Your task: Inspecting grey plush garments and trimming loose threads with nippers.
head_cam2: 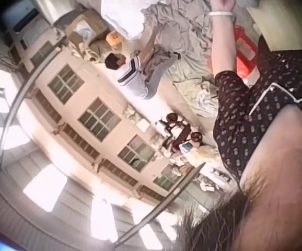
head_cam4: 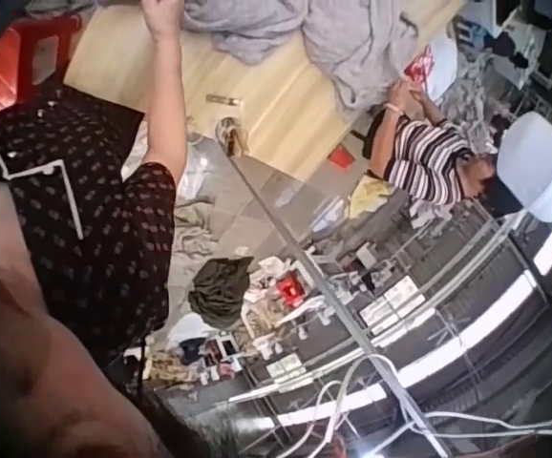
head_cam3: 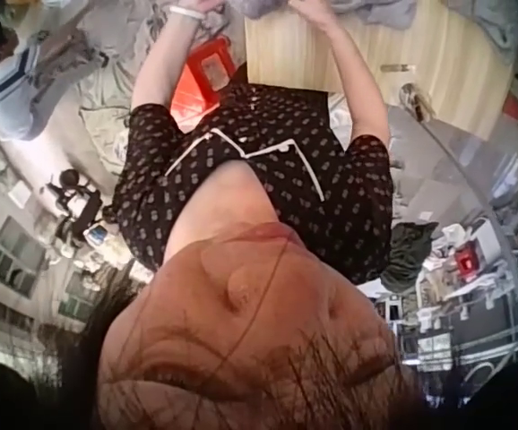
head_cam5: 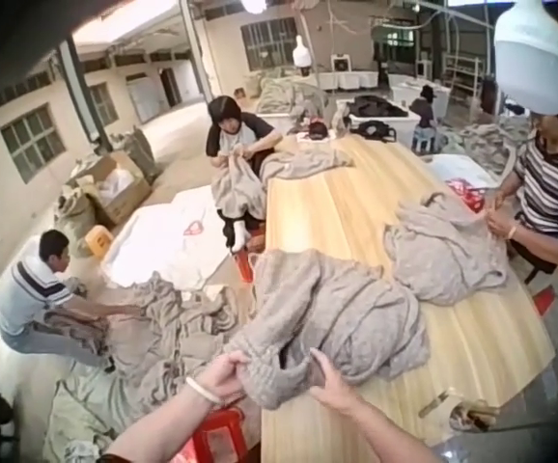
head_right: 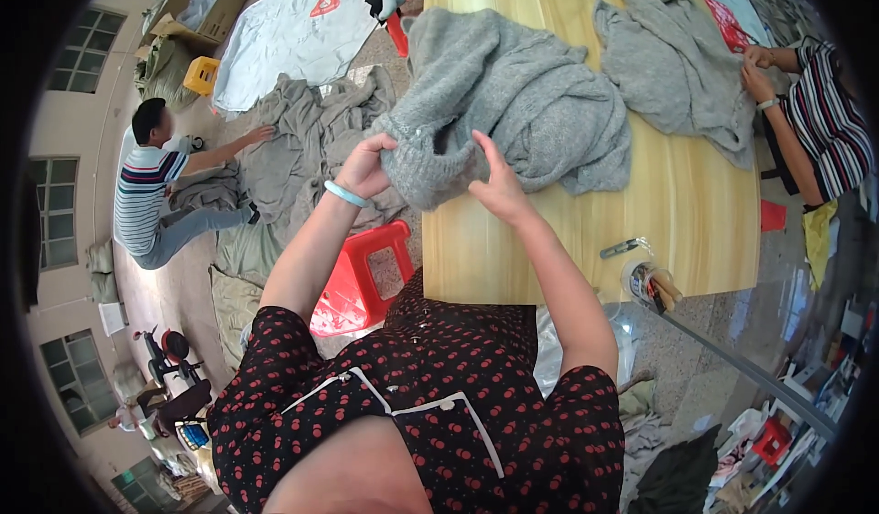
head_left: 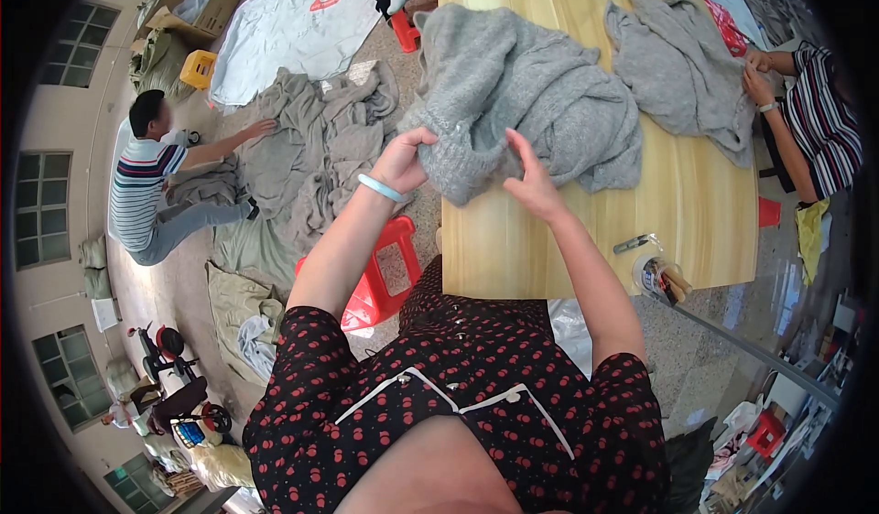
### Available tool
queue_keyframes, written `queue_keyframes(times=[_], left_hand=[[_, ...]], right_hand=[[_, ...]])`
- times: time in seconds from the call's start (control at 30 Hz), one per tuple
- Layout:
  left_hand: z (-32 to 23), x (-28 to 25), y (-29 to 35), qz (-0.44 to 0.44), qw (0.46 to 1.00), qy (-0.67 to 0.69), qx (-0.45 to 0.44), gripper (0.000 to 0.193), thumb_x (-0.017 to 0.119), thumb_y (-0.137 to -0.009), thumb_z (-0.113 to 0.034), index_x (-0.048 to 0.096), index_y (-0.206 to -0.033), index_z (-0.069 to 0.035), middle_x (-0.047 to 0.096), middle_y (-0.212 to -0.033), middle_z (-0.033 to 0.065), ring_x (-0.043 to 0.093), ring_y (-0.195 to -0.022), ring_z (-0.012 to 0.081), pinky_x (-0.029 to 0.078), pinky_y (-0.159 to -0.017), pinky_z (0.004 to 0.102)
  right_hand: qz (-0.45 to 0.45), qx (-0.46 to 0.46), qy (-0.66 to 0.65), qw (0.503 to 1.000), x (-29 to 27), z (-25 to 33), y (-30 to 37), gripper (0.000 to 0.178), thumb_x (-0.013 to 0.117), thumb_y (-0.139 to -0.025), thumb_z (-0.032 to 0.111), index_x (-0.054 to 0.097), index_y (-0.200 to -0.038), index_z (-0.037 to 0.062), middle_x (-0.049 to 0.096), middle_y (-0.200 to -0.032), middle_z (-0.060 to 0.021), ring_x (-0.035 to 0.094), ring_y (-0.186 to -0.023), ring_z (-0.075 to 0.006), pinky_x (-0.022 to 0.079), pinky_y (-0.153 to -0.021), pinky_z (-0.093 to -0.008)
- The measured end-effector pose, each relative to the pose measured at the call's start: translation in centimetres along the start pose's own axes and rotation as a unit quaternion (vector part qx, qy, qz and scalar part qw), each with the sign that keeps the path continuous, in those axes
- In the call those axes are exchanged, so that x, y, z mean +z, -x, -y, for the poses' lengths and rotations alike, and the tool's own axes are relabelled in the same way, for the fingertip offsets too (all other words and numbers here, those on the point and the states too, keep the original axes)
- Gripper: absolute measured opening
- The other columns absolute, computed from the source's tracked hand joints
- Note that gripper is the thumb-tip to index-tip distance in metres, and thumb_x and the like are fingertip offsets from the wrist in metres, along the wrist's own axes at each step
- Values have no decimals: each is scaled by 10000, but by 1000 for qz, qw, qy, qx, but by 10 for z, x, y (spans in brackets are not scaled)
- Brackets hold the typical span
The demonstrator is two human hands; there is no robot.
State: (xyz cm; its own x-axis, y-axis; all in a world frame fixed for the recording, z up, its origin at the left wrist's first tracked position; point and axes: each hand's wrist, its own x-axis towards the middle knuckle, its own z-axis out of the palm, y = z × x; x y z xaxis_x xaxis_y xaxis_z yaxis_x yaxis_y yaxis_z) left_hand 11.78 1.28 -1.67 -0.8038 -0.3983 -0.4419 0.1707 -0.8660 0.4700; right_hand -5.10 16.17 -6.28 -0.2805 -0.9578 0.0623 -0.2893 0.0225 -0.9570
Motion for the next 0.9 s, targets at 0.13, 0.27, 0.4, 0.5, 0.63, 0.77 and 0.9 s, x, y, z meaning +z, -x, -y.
queue_keyframes(times=[0.13,0.27,0.4,0.5,0.63,0.77,0.9], left_hand=[[-41,10,11,18,996,-75,43,361,470,-709,-21,491,-1062,56,563,-1050,149,548,-960,239,410,-901,358],[-93,52,46,51,988,-125,76,259,452,-729,-33,543,-950,68,597,-939,146,586,-845,223,464,-818,340],[-88,116,112,152,956,-237,77,460,534,-667,-89,481,-1085,94,581,-972,152,573,-851,220,449,-806,318],[-67,166,145,280,879,-360,139,432,599,-645,-110,510,-1024,76,584,-949,160,579,-825,238,452,-769,333],[-57,218,188,536,655,-518,123,303,586,-718,-144,551,-930,70,590,-892,177,586,-775,264,466,-709,353],[-41,233,223,320,637,-695,94,302,576,-764,-198,561,-917,63,594,-861,168,597,-721,254,494,-666,338],[-25,312,217,-60,564,-817,109,321,566,-810,-251,572,-903,56,598,-829,159,607,-666,244,522,-623,322]], right_hand=[[171,68,-99,978,-3,18,-17,465,564,-706,59,456,-1156,18,518,-1103,-65,474,-1053,-167,349,-903,-263],[305,96,-135,938,-30,93,-19,249,558,-811,120,544,-1035,11,586,-898,-29,532,-883,-100,404,-794,-227],[92,-85,-240,963,-51,146,-30,256,497,-828,58,508,-1079,11,550,-1033,-50,495,-998,-119,384,-872,-259],[184,-317,-131,921,-48,197,-25,386,485,-744,-7,477,-1130,4,516,-1105,-109,472,-1070,-198,354,-932,-317],[457,-333,-210,798,14,220,12,434,478,-689,-17,473,-1122,7,512,-1096,-158,478,-1052,-286,355,-920,-345],[490,-240,-172,820,9,177,21,393,495,-672,-12,509,-1063,23,562,-1003,-143,531,-960,-259,394,-855,-322],[277,-159,-143,937,-10,194,8,315,575,-654,22,557,-969,25,607,-833,-90,561,-799,-155,431,-742,-278]])
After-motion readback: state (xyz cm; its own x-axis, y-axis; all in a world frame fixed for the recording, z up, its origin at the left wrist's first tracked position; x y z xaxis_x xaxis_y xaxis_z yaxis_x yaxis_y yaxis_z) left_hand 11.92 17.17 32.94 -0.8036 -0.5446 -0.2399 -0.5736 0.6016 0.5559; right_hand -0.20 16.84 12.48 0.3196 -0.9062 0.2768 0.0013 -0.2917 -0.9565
